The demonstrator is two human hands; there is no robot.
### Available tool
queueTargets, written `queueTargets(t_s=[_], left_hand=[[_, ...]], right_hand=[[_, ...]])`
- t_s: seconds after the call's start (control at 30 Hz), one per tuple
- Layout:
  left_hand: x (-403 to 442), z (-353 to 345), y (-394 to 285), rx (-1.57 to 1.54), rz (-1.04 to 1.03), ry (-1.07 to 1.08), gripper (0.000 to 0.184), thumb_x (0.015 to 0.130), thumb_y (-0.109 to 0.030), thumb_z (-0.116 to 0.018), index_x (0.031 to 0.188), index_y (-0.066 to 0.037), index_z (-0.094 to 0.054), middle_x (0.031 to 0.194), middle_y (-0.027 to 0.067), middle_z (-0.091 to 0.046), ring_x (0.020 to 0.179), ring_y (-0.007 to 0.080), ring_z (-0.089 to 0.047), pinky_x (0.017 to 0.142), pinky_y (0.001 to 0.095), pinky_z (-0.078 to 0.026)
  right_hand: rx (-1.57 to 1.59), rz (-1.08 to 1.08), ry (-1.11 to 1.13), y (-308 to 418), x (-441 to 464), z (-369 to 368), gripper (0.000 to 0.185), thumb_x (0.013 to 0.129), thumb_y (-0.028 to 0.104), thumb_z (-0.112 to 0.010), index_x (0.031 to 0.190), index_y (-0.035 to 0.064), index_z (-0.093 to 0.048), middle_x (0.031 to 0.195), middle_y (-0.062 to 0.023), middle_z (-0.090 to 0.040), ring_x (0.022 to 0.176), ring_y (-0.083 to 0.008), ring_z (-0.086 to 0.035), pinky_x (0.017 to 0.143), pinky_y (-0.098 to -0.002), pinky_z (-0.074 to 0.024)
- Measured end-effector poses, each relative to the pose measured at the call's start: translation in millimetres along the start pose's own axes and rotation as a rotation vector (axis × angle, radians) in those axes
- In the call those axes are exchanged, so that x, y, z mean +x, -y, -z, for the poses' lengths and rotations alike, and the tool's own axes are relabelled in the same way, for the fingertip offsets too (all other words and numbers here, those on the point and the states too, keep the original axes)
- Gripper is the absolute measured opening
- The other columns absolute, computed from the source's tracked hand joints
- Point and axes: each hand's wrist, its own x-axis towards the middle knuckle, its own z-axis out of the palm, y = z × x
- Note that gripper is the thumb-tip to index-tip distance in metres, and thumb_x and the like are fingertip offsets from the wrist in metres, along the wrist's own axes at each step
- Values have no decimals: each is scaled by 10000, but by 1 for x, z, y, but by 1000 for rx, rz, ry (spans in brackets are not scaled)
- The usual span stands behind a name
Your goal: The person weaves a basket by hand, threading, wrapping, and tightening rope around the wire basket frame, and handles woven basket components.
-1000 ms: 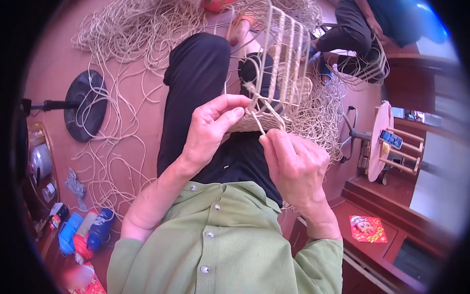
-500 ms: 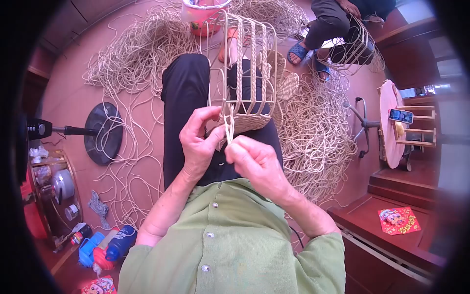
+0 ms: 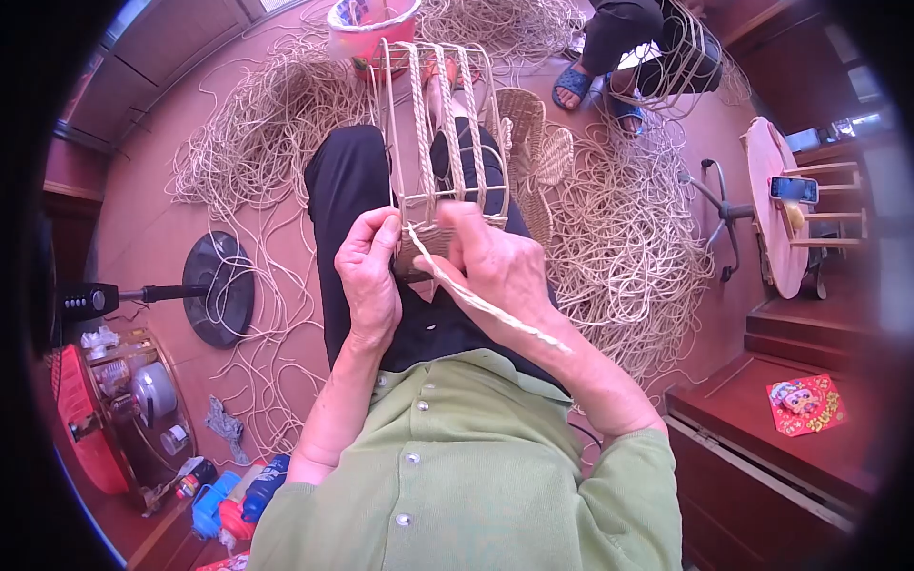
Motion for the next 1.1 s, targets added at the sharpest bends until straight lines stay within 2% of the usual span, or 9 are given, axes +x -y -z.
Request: queueTargets(t_s=[0.13, 0.2, 0.37, 0.47, 0.6, 0.77, 0.87, 1.0, 1.1], left_hand=[[-3, 7, 1, 91, 16, 23, 143, 994, -33, -595, 1107, 5, -673, 973, -4, -662, 896, 61, -598, 809, 217, -484], [-8, 5, 7, 253, -231, 40, 216, 969, -5, -604, 1173, 40, -658, 1040, 30, -655, 921, 88, -603, 850, 239, -493], [-5, 5, -7, 251, -250, 71, 254, 958, 8, -599, 1195, 53, -678, 1081, 53, -685, 999, 109, -641, 878, 255, -511], [14, 15, -3, -5, -58, 86, 250, 973, -24, -569, 1172, 46, -704, 1035, 54, -717, 970, 100, -637, 886, 235, -489], [15, 22, -5, -24, -59, 83, 252, 983, -29, -550, 1171, 56, -695, 1042, 54, -715, 957, 97, -637, 887, 238, -485], [3, 3, -10, 778, -828, -103, 223, 856, -46, -746, 1076, -83, -740, 1092, 51, -689, 996, 231, -636, 910, 331, -485], [-1, -5, -15, 1123, -971, 4, 186, 823, -47, -788, 1005, -65, -759, 1050, 47, -701, 1018, 239, -616, 933, 343, -464], [15, -3, -8, 1234, -1022, -104, 130, 770, -115, -798, 890, -133, -752, 972, -7, -672, 968, 212, -580, 935, 388, -379], [19, -16, -10, 1338, -1057, -110, 95, 772, -111, -774, 854, -135, -731, 912, -6, -642, 971, 213, -570, 963, 422, -351]], right_hand=[[82, 543, -108, -5, -2, -20, 173, 764, 66, -764, 912, 41, -677, 683, -56, -599, 598, -226, -634, 545, -356, -499], [93, 549, -56, 12, -16, -30, 207, 729, 30, -727, 933, 36, -698, 725, -67, -624, 632, -237, -634, 577, -373, -511], [231, 649, -190, 0, 27, -22, 184, 797, 41, -699, 977, 22, -664, 789, -99, -641, 693, -252, -677, 620, -365, -547], [450, 92, -111, -9, 50, 9, 119, 939, 118, -697, 1024, 36, -713, 722, -52, -669, 644, -87, -653, 557, -264, -507], [364, 148, -185, -19, 33, 14, 155, 978, 171, -692, 1000, 33, -759, 673, -46, -661, 579, -69, -616, 537, -220, -478], [866, -414, -198, -48, -8, -6, 114, 930, 140, -751, 931, 27, -768, 710, 5, -691, 577, -53, -608, 543, -187, -470], [870, -413, -236, -53, 3, -19, 145, 912, 170, -778, 878, 30, -760, 702, 3, -690, 571, -56, -611, 532, -184, -459], [257, -61, -345, -58, 37, -16, 123, 893, 163, -790, 930, 51, -754, 692, -2, -687, 561, -47, -606, 505, -217, -434], [-138, 331, -446, -55, 79, -18, 288, 877, 336, -782, 800, 75, -686, 630, -55, -648, 550, -159, -649, 493, -318, -457]])
